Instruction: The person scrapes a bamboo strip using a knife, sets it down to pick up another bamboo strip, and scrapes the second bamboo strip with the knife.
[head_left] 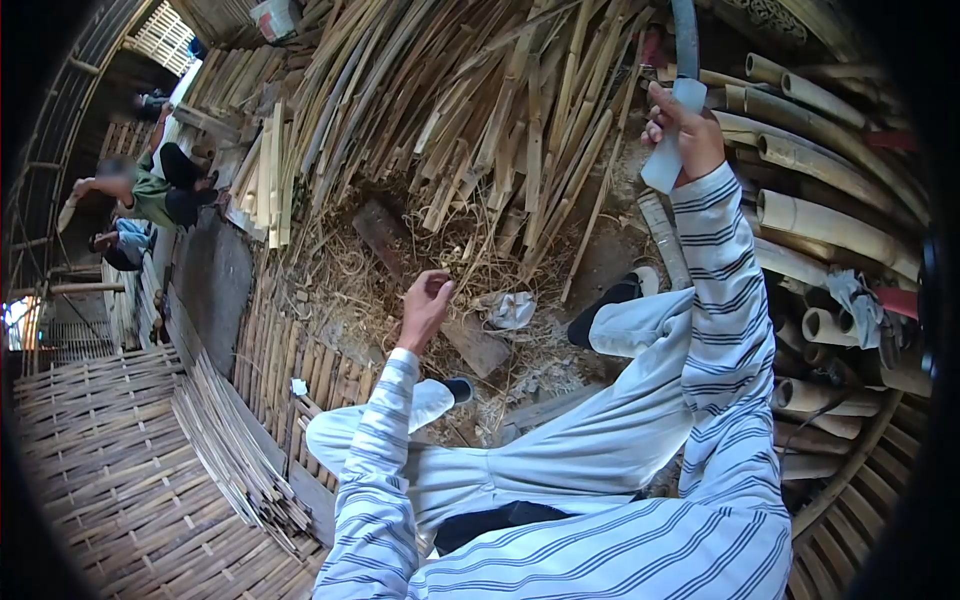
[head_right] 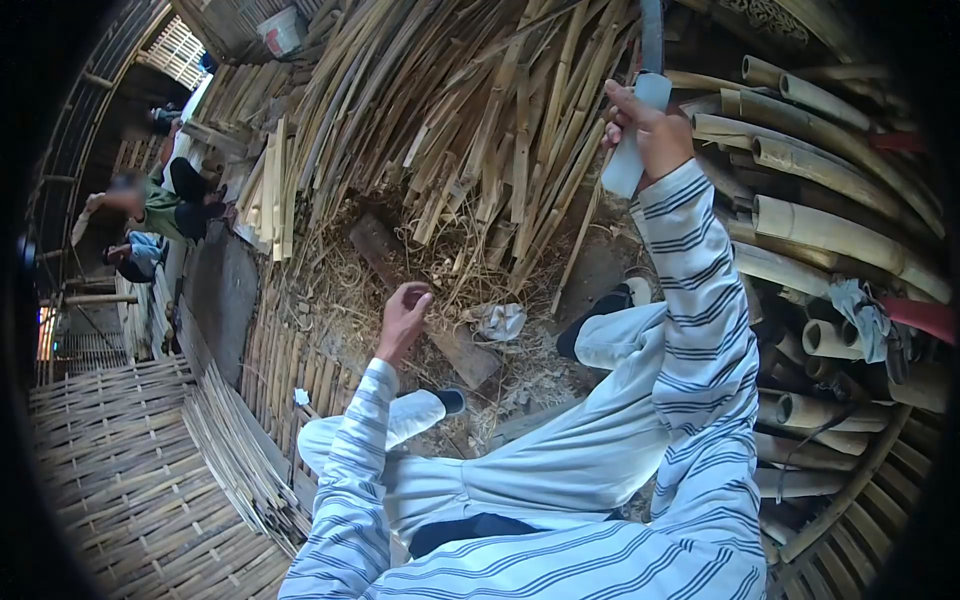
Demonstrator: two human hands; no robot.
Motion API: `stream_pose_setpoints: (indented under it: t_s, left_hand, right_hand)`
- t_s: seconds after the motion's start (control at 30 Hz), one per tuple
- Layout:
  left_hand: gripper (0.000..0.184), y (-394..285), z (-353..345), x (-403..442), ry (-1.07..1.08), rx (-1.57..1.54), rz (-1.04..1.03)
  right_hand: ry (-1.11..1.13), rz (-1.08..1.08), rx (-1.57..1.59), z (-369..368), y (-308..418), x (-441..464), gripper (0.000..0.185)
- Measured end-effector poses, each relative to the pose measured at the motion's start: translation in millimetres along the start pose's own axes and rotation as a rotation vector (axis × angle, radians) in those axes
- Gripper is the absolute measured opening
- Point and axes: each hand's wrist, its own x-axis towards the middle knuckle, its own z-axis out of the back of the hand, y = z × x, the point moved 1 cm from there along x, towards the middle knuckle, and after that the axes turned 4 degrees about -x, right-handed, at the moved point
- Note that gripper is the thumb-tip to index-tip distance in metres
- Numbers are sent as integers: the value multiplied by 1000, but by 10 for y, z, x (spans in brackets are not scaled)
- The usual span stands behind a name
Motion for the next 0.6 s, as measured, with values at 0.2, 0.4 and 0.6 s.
stream_pose_setpoints:
  t_s: [0.2,0.4,0.6]
  left_hand:
    - [29,-82,-842,803,180,28,54]
    - [41,-8,-1345,1170,269,-97,434]
    - [38,-37,-1355,1633,22,180,170]
  right_hand:
    - [-175,-189,-74,198,-44,105,23]
    - [-293,-374,-97,682,-289,400,23]
    - [-269,-445,1,715,-356,458,25]
